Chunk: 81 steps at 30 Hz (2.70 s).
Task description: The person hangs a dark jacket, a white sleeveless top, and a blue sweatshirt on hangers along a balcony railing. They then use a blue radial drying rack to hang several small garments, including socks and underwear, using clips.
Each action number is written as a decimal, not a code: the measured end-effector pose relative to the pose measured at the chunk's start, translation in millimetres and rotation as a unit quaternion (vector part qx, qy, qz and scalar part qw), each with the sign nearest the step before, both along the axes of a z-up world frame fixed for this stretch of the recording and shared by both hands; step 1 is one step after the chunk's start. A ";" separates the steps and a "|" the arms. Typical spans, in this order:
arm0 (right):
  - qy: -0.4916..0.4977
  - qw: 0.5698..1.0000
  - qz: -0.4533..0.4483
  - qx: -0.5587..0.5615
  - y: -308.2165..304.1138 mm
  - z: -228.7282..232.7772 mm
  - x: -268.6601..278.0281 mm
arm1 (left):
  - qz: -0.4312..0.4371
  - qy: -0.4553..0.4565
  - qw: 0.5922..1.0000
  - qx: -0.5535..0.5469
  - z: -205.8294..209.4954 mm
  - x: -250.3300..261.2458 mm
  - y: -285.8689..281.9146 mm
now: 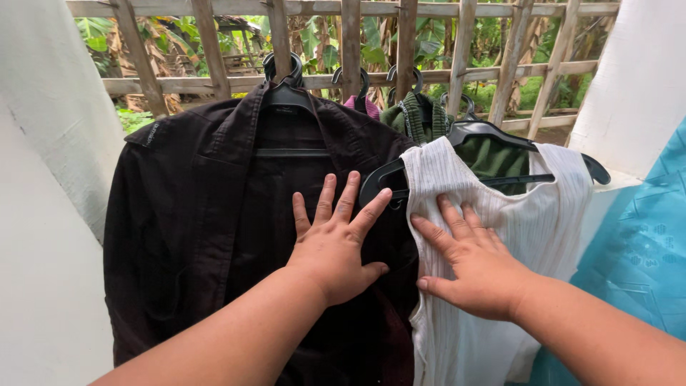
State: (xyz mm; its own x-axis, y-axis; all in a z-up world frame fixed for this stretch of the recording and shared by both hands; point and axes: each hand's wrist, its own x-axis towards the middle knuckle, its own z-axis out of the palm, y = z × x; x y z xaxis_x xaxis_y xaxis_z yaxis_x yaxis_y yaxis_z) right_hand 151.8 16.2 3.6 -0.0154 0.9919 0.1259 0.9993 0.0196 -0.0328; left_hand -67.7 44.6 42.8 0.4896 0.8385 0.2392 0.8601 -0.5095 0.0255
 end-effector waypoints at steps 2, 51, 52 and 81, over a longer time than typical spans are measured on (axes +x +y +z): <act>0.008 1.000 -0.006 0.002 -1.0 1.2 -2.1 | -0.006 0.001 1.000 -0.003 0.2 -1.6 0.9; 0.086 0.965 -0.220 -0.118 -85.9 -3.0 -40.5 | -0.079 0.013 0.997 0.017 -12.2 -20.2 15.7; 0.085 0.961 -0.230 -0.126 -93.5 -4.8 -34.6 | -0.076 0.008 0.997 0.022 -13.4 -18.3 14.5; 0.103 0.877 -0.407 -0.234 -340.7 -120.6 162.0 | -0.261 0.004 0.957 -0.123 -94.0 147.4 -192.0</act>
State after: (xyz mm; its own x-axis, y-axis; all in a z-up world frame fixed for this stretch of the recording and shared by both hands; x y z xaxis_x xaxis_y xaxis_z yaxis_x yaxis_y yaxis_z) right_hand 313.8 -324.5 -117.0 0.6965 0.6080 -0.3810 0.6487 -0.7605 -0.0277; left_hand 79.6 -147.5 -51.3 0.8583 0.5095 0.0607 0.4903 -0.8494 0.1954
